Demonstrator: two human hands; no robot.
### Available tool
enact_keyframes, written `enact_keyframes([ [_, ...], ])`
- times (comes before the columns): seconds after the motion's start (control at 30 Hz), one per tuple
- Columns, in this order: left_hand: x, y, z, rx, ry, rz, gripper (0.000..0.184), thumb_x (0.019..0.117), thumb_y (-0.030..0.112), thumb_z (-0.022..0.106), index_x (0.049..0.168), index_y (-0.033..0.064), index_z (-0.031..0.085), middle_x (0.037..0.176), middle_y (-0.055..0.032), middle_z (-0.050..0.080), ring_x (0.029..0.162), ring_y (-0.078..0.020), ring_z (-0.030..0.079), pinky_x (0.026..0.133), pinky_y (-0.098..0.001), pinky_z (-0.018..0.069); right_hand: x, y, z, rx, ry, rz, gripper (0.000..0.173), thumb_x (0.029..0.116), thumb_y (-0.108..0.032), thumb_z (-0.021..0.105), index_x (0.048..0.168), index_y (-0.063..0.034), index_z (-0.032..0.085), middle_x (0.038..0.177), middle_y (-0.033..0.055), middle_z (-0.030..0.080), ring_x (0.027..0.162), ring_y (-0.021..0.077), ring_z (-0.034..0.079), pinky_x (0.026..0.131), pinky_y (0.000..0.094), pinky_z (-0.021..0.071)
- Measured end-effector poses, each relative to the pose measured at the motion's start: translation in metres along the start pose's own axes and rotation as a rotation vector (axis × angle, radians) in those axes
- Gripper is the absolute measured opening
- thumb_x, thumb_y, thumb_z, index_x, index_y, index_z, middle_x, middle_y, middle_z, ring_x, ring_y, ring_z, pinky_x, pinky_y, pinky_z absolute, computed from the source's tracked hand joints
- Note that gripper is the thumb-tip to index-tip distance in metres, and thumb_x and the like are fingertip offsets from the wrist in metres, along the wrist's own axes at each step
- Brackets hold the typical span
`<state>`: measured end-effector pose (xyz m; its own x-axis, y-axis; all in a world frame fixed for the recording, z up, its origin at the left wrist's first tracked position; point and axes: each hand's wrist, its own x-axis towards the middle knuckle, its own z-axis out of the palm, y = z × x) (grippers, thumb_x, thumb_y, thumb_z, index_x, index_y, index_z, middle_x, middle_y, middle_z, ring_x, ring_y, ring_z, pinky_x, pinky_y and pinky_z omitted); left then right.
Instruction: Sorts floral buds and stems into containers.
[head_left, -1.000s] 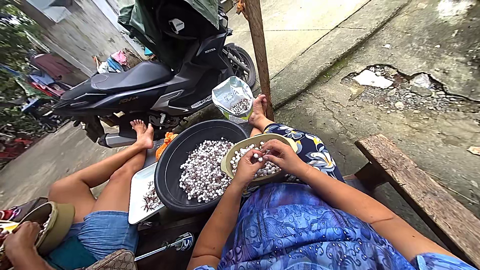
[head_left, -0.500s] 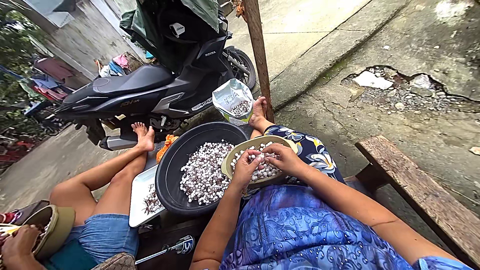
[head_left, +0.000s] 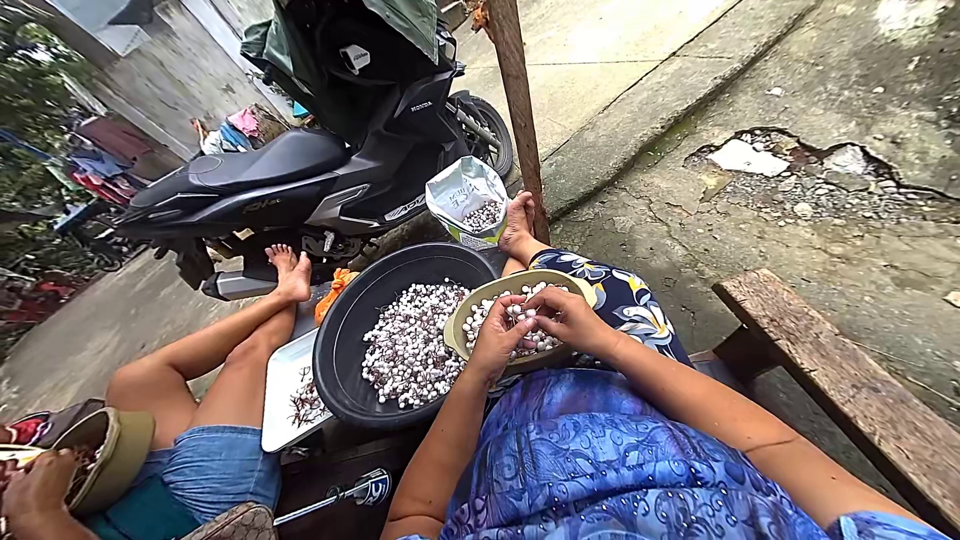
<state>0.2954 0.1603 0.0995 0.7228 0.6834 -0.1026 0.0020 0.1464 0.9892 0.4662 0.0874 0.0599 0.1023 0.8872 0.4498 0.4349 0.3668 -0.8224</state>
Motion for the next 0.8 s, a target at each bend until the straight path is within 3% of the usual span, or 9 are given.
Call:
enact_keyframes([
  [0.1,0.000,0.000,-0.002,-0.028,-0.009,-0.002,0.054,0.0925,-0.006,0.064,0.140,0.0025,0.040,0.117,-0.0127,0.064,0.085,-0.0192,0.071,0.066,-0.0319,0.0619,0.000,-0.002,0.000,0.019,0.006,0.014,0.025,0.0993,-0.015,0.062,0.116,0.0019,0.070,0.106,0.0145,0.071,0.088,0.0129,0.068,0.083,0.0264,0.0569],
  [0.2,-0.002,-0.001,-0.003,-0.111,-0.021,0.014,0.058,0.0922,0.001,0.066,0.143,0.0054,0.038,0.124,-0.0111,0.062,0.090,-0.0190,0.070,0.067,-0.0327,0.0621,-0.001,-0.003,0.000,0.060,0.010,0.035,0.026,0.1011,-0.017,0.061,0.116,0.0019,0.068,0.102,0.0116,0.072,0.085,0.0101,0.069,0.081,0.0250,0.0574],
  [0.27,-0.002,-0.003,-0.006,-0.193,-0.033,0.025,0.059,0.0918,0.009,0.071,0.141,0.0077,0.040,0.128,-0.0099,0.061,0.096,-0.0200,0.070,0.071,-0.0347,0.0626,-0.001,-0.003,0.000,0.091,0.013,0.069,0.026,0.1015,-0.018,0.060,0.117,0.0025,0.067,0.100,0.0108,0.071,0.084,0.0096,0.069,0.081,0.0256,0.0580],
  [0.37,-0.003,-0.005,-0.010,-0.291,-0.077,0.029,0.068,0.0829,0.018,0.085,0.136,0.0081,0.043,0.125,-0.0103,0.064,0.096,-0.0220,0.072,0.075,-0.0374,0.0637,-0.001,-0.004,-0.001,0.131,0.019,0.104,0.027,0.1026,-0.019,0.058,0.116,0.0030,0.065,0.097,0.0093,0.071,0.084,0.0077,0.068,0.080,0.0245,0.0567],
  [0.43,-0.003,-0.005,-0.011,-0.328,-0.095,0.020,0.070,0.0790,0.014,0.087,0.134,0.0076,0.045,0.123,-0.0102,0.065,0.095,-0.0228,0.072,0.076,-0.0383,0.0640,-0.001,-0.004,-0.001,0.146,0.020,0.111,0.026,0.1030,-0.019,0.057,0.115,0.0028,0.064,0.094,0.0078,0.070,0.082,0.0064,0.067,0.079,0.0234,0.0564],
  [0.6,-0.003,-0.007,-0.011,-0.366,-0.098,0.011,0.049,0.0830,0.003,0.079,0.122,0.0089,0.049,0.117,-0.0107,0.066,0.090,-0.0226,0.073,0.075,-0.0379,0.0641,-0.001,-0.003,0.000,0.078,0.006,0.131,0.027,0.1018,-0.021,0.060,0.113,0.0019,0.068,0.099,0.0108,0.070,0.085,0.0103,0.068,0.082,0.0263,0.0575],
  [0.7,-0.004,-0.006,-0.005,-0.317,0.017,-0.001,0.032,0.0921,-0.005,0.064,0.116,0.0080,0.048,0.104,-0.0093,0.068,0.084,-0.0207,0.073,0.074,-0.0370,0.0635,-0.002,0.000,0.000,0.004,0.032,0.082,0.035,0.1014,-0.023,0.060,0.127,0.0013,0.065,0.117,0.0160,0.067,0.092,0.0145,0.067,0.085,0.0280,0.0563],
  [0.8,-0.002,-0.005,0.001,-0.246,0.111,-0.005,0.026,0.0961,-0.009,0.058,0.116,0.0048,0.047,0.101,-0.0091,0.067,0.084,-0.0204,0.072,0.077,-0.0377,0.0629,-0.002,0.002,0.001,-0.010,0.029,-0.029,0.036,0.1007,-0.024,0.062,0.128,-0.0008,0.066,0.118,0.0165,0.067,0.091,0.0143,0.066,0.082,0.0270,0.0558],
])
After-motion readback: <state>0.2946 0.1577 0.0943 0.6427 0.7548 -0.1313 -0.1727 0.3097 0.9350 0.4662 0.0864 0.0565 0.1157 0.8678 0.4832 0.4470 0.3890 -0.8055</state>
